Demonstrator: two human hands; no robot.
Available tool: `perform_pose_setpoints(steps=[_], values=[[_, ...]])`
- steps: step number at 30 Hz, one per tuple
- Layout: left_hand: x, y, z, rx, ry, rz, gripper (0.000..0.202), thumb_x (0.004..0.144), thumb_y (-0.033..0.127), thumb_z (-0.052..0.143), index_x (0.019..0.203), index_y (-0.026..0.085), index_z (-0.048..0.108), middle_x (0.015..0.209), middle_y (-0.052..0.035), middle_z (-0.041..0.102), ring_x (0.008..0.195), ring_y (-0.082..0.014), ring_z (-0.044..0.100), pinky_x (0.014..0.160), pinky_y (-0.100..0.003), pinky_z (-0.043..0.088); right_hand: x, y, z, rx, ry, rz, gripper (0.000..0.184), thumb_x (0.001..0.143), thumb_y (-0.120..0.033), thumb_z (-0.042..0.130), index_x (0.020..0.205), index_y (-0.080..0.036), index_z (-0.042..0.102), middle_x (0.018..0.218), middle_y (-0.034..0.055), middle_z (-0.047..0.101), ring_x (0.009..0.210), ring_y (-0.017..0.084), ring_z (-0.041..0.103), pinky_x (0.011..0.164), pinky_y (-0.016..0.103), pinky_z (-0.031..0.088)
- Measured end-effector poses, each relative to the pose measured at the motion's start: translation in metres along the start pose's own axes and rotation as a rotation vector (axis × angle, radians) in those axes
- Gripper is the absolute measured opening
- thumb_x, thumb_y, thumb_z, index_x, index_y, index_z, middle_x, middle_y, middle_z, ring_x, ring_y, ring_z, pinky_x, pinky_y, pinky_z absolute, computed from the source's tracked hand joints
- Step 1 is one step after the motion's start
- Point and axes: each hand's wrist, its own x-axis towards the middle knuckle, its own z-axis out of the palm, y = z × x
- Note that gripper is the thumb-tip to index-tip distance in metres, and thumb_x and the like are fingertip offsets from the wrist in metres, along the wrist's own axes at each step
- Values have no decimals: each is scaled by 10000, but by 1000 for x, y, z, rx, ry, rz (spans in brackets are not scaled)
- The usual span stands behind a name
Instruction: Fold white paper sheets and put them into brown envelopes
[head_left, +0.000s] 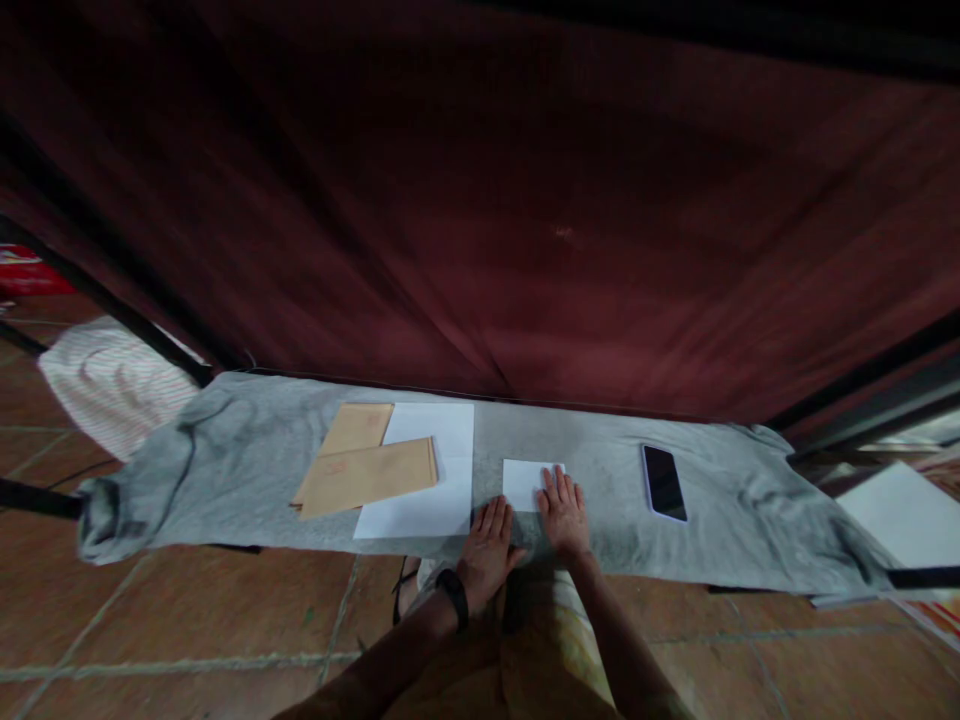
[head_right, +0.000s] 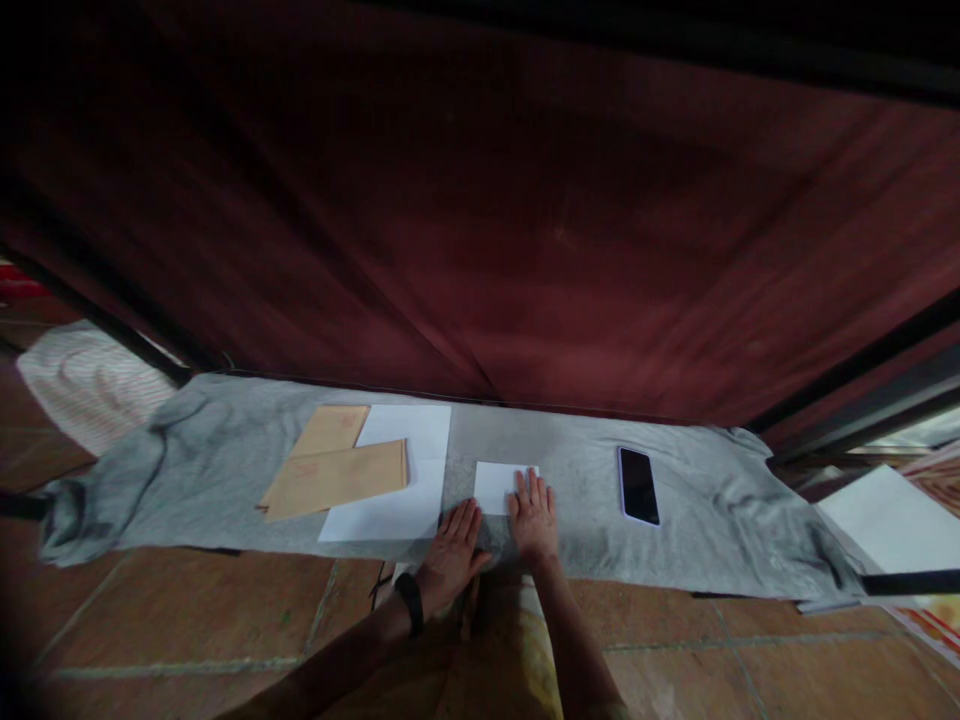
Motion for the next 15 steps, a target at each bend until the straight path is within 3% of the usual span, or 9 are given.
perform_pose_setpoints(steps=[3,6,8,10,13,15], values=[[1,-2,-12,-52,1,-13,666,969,539,439,1493,130,396,1567,-188,411,1462,-314,371,1147,-522,377,-2,1,6,-9,20,6,535,1049,-364,300,1558,-208,352,1639,100,286,1507,274,265,1200,477,207],[6,-22,-37,-66,49,-66,593,986,461,433,1505,178,381,1618,-150,333,1504,-286,289,1172,-494,349,-3,3,11,12,51,-16,538,1046,-369,295,1556,-209,358,1636,106,292,1509,276,264,1196,489,217],[10,-49,-59,-33,91,-155,606,988,425,430,1537,188,332,1659,-139,232,1538,-293,178,1203,-500,283,-3,4,14,25,71,-30,540,1044,-380,293,1550,-206,371,1632,108,300,1506,280,271,1194,494,223],[15,-84,-82,4,80,-291,683,973,489,444,1556,167,294,1670,-163,170,1546,-322,123,1209,-517,240,-4,5,16,32,84,-35,542,1044,-390,286,1543,-203,386,1628,107,309,1504,280,277,1194,492,227],[21,-138,-111,48,-98,-462,944,863,655,552,1578,129,232,1653,-221,178,1541,-373,103,1202,-559,182,-4,6,18,38,101,-34,544,1044,-404,277,1540,-212,394,1620,104,330,1499,274,291,1194,487,232],[22,-166,-123,56,-243,-483,1064,772,700,627,1586,155,212,1657,-221,157,1540,-382,92,1200,-578,134,-4,5,19,39,112,-32,545,1043,-408,277,1539,-215,396,1613,104,344,1491,274,310,1196,490,226]])
